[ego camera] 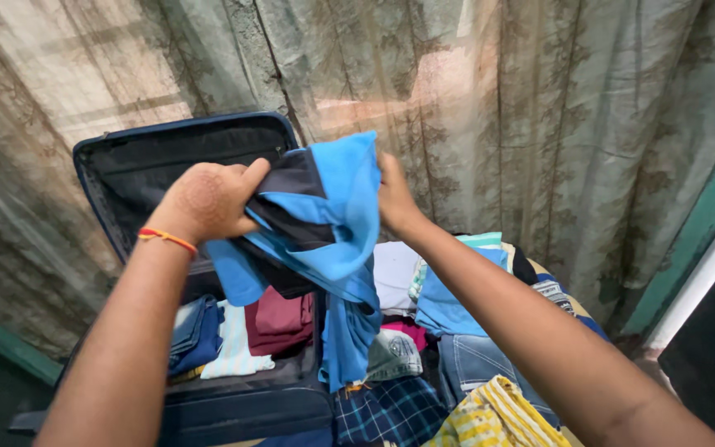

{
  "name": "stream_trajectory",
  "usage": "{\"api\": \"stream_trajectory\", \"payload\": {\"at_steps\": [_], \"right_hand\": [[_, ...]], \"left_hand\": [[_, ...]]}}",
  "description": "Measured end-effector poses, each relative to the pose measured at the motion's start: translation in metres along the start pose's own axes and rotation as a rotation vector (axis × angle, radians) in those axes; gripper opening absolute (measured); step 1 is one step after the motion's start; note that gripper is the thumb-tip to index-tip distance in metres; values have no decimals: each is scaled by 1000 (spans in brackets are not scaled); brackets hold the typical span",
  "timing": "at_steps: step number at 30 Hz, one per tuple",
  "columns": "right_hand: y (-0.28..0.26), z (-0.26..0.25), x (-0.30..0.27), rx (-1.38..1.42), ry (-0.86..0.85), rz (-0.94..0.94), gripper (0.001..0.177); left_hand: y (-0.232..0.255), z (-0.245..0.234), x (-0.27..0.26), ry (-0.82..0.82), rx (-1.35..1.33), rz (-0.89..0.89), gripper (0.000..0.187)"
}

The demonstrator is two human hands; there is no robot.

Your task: The person packs a suitcase by folding various clothes, including pants, jeans, and shirts, and placing them into the open luggage by hand.

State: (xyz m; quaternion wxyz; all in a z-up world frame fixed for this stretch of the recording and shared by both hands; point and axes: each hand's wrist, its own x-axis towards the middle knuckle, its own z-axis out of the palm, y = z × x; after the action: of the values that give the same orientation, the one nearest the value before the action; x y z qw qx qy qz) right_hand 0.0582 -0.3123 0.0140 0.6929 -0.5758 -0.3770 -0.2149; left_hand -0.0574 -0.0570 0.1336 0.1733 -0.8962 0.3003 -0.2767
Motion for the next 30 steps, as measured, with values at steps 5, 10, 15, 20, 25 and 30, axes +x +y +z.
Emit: {"api": "stream_trajectory", "payload": {"at_steps": [5,10,15,20,25,30], "right_hand": [[-73,3,11,-727,-134,-548,35],[-27,36,54,-30,106,-148,23],[14,21,58,482,145,552,33],[36,-2,41,507,46,672,38],[47,-29,32,654,-130,770,43],[54,-54,38,608,-73,722,41]], "left_hand": [[-54,-11,-11,377,317,-21,11],[-107,61,4,744,-118,-628,16],[-114,144,8,529,-980,-1285,39],[-62,101,-10,352,-618,-1047,51],[-18,50,-6,48,-421,-950,59],[-12,75,-21,-122,-1753,-678,51]]}}
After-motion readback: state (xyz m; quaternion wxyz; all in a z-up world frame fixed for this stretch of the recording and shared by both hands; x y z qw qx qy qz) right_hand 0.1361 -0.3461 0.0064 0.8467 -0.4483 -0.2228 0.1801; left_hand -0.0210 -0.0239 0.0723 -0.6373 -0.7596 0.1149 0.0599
